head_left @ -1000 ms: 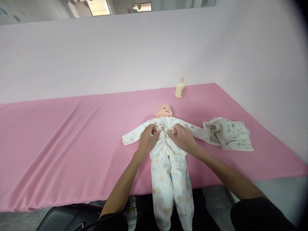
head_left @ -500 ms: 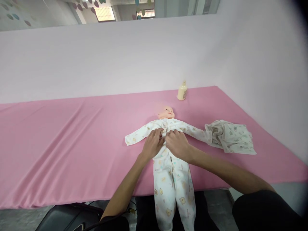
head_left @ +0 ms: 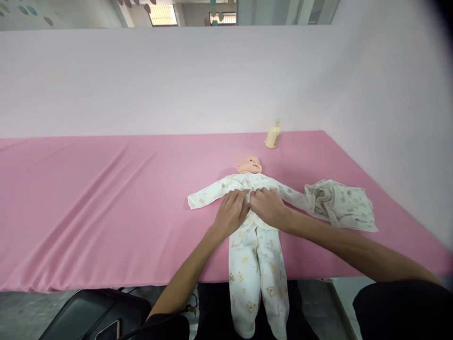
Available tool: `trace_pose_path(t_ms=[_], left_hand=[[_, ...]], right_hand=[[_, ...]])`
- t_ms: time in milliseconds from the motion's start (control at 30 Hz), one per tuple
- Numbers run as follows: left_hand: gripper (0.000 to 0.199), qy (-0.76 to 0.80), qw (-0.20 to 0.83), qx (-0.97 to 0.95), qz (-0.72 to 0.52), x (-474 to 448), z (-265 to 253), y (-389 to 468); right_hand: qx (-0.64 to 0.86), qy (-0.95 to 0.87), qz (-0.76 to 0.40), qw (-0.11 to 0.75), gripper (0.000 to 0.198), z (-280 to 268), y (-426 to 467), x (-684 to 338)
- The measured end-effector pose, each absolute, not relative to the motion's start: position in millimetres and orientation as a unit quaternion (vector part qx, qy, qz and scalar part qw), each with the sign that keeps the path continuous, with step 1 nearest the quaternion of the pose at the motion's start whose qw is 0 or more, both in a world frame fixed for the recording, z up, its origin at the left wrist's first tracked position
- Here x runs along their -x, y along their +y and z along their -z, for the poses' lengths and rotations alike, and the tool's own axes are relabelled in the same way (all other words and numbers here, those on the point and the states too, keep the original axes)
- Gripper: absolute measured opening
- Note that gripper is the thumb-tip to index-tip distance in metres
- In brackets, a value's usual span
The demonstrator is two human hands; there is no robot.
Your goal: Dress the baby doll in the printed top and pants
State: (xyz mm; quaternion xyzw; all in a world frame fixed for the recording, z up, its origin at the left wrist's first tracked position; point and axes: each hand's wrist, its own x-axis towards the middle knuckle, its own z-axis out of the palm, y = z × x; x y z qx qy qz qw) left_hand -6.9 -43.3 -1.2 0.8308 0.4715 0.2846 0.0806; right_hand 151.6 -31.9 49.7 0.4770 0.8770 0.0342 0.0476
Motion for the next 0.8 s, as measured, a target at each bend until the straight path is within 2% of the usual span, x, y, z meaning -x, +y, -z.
trace_pose_path(t_ms=[67,267,367,467,633,800], left_hand=[[0.036,0.463,0.076,-0.837,-0.28,6,-1,-47],[0.024,0.433,0.042,-0.867,-0.245,2,-3,-46],[0.022,0.428,0.03,-0.869,-0.246,2,-3,-43],[0.021,0.417,0.011,-0.876,-0.243,2,-1,-43],[0.023,0.412,-0.028,-0.88,-0.234,1,1,-46],[0.023,0.419,-0.012,-0.873,-0.25,4,-7,-47]], right_hand=[[-0.501,0.865,0.011,0.022,0.014,-52,-24,-164],[-0.467,0.837,0.269,-0.095,0.019,-51,-10,-196],[-0.453,0.821,0.329,-0.114,0.014,-48,-11,-203],[-0.428,0.84,0.314,-0.11,0.016,-45,-14,-204],[-0.421,0.879,0.194,-0.112,0.023,-38,-23,-197],[-0.464,0.864,0.134,-0.14,0.019,-38,-29,-193]])
